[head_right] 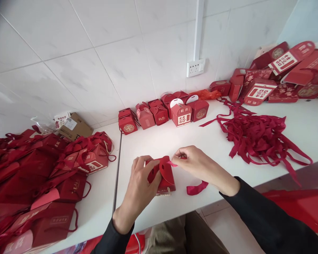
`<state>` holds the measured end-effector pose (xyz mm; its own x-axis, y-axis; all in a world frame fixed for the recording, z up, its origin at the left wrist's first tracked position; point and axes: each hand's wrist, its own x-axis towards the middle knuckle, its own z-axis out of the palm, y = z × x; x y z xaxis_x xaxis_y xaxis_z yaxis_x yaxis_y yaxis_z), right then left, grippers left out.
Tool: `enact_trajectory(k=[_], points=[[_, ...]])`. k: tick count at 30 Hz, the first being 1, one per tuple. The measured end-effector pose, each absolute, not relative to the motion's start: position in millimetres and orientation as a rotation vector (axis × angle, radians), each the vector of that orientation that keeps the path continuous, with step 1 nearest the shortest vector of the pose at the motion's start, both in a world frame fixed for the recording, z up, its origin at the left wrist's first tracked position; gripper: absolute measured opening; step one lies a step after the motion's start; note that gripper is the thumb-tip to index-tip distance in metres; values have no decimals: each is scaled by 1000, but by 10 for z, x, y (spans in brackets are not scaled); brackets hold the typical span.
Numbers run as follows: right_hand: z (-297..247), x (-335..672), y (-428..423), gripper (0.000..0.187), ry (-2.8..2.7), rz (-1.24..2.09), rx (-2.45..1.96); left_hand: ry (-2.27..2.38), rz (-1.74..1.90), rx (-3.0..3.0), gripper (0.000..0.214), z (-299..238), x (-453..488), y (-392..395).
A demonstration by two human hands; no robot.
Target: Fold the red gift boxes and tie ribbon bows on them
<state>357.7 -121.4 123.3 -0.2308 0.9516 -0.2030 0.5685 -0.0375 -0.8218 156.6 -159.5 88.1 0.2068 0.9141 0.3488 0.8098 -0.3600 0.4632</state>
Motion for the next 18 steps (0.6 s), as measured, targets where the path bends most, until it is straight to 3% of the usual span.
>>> enact_trajectory(k=[7,18], points=[[1200,3554,-1265,29,-1846,1466,-1482,1698,869,2277,32,908,1616,-1829],[1109,3531,-1263,33,-1955,1401,-1471,1586,1030,1868,14,884,1633,-1835]])
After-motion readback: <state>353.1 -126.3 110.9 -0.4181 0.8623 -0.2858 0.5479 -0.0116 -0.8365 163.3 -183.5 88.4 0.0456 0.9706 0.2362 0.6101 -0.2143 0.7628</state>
